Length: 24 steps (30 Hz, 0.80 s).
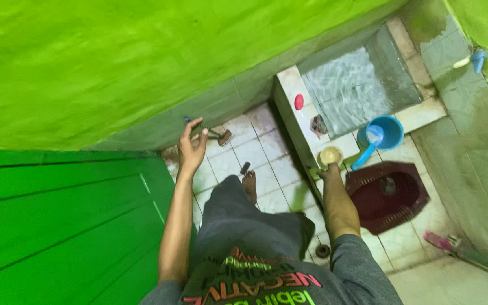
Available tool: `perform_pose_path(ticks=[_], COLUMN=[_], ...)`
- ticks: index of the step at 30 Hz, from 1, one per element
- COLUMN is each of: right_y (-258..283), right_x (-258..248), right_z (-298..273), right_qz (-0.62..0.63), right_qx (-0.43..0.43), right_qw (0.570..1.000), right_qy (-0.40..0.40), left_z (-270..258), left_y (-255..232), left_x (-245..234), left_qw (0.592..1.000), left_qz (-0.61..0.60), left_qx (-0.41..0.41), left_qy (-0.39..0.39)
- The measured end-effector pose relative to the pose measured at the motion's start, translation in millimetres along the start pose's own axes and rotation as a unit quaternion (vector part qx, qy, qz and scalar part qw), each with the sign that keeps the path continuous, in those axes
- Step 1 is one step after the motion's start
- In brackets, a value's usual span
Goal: The person prepares a cleaning solution by pouring water and a powdered substance into a container, then mixes it by hand. They apply the mixture to a squat toilet using a brush and scrub the surface, followed by rinsing with water from a blue scoop.
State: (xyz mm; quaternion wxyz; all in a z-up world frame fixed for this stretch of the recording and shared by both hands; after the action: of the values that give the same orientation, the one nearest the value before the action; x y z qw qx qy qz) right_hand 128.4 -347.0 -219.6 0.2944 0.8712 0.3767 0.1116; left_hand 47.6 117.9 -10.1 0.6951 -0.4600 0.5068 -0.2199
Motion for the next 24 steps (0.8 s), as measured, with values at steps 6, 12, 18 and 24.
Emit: perform_pose_path(ticks=[6,12,18,24], right_y=[19.2,60.3,91.2,80.4], right_x=[24.6,134.4,202.1,218.1], right_z=[-68.8,-96.2,-143.5,-200.1], right_qz=[-0.029,-0.054,-0.160,-0.153], right_qx=[-0.050,-0.152,-0.447,-0.425], right_qw=[0.998,0.977,0.835,0.819], right_qy=[0.036,0.142,0.277,0.355], left_z=[8.0,28.0,30.5,13.3], left_y=[-20.2,-17.7,-10.7,-1.0], left_x=[-36.1,-102.2,-134.3,-147.7], left_qw=[0.998,0.985,0.978,0.976], left_qz=[0.019,0.036,0.010,-0.003], left_qx=[0.002,0.066,0.017,-0.013], left_qy=[-0.052,-0.155,-0.210,-0.217])
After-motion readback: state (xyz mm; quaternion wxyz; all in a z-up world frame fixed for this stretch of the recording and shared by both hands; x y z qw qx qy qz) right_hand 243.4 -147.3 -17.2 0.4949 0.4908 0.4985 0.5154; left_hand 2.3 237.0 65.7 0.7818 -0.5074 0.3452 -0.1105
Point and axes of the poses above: each hand's wrist, its own z-axis towards the middle knuckle, its own x-axis out of the palm, y = z × x, the point moved 2 cm from there along z, towards the middle knuckle, and after that the axes turned 4 degrees about z, right-handed, at the moved point
